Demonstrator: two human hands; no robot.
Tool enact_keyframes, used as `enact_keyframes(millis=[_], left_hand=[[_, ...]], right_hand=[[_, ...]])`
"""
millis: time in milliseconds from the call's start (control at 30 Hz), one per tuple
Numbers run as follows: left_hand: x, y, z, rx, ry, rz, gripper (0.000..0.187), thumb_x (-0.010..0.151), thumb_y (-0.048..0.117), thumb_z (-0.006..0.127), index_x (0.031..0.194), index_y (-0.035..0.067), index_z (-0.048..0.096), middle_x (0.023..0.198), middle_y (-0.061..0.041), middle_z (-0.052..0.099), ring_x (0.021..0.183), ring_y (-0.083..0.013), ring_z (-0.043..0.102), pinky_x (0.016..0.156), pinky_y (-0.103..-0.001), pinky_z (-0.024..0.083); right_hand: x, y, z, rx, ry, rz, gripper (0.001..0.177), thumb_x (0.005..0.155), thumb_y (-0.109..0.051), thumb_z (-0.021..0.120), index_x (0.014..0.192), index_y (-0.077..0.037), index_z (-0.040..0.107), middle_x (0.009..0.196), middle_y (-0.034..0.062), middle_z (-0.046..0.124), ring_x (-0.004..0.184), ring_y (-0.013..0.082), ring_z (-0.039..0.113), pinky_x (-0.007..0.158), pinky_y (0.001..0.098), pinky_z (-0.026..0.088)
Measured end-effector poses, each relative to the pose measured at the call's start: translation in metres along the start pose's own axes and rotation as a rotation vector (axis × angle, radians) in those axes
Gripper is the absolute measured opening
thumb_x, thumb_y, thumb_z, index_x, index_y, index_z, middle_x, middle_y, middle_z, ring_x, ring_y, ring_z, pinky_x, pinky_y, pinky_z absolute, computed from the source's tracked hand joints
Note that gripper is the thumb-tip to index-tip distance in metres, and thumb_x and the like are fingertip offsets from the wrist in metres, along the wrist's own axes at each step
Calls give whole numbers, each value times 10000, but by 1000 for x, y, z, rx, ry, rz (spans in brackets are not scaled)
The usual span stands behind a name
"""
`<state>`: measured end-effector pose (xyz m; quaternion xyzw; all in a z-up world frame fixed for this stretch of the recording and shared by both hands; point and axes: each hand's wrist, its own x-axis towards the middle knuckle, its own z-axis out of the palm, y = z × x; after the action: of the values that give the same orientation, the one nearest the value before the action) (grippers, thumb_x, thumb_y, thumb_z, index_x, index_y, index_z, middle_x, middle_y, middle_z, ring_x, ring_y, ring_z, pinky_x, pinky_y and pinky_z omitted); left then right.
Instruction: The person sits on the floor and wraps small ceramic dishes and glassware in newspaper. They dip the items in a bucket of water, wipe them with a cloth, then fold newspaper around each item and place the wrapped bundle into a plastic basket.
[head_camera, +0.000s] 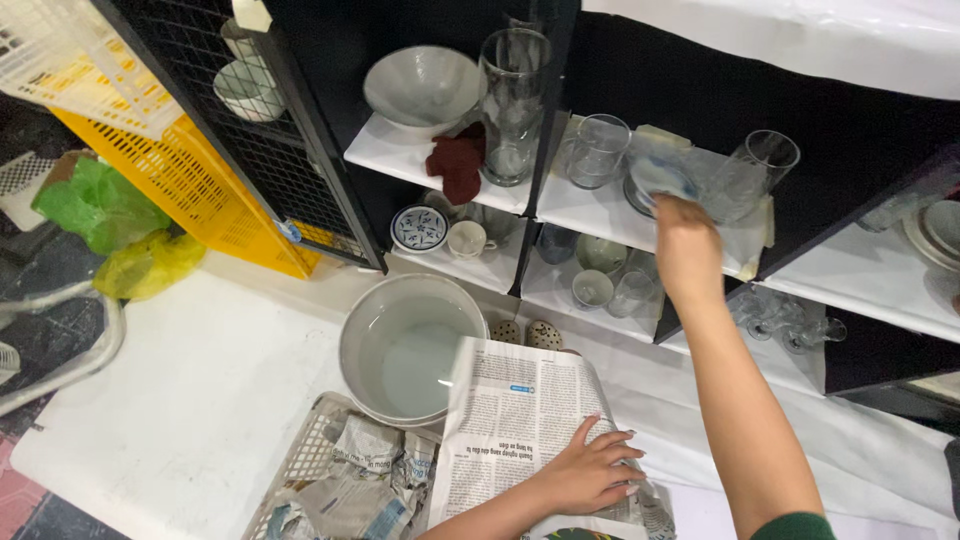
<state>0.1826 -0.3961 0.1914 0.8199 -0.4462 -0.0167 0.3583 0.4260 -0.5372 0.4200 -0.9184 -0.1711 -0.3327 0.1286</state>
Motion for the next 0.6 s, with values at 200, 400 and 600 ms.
enact_keyframes(millis=[200,400,600], left_hand=[[7,8,-2,-34,-35,35,557,862,402,635,1357,152,678,1451,-79,587,1443,-245,471,1219,-691,125],[-8,-24,13,-760,286,25,453,1114,445,508,1081,19,659,1121,-171,703,1062,-263,670,1014,-423,523],[-59,-39,-22,-829,1059,-411,640,1088,475,200,869,40,615,764,-86,652,649,-190,622,614,-314,514]], right_hand=[[-47,-50,-27,642,288,309,111,1093,-40,661,1194,6,660,1050,114,700,893,168,665,786,320,538],[-87,-115,110,1869,-145,958,142,972,-141,638,1107,-99,641,1047,24,731,902,131,719,800,323,611],[-138,-159,214,2135,-386,1091,221,1030,-169,580,1236,-101,626,1214,51,699,1130,182,661,962,385,550]])
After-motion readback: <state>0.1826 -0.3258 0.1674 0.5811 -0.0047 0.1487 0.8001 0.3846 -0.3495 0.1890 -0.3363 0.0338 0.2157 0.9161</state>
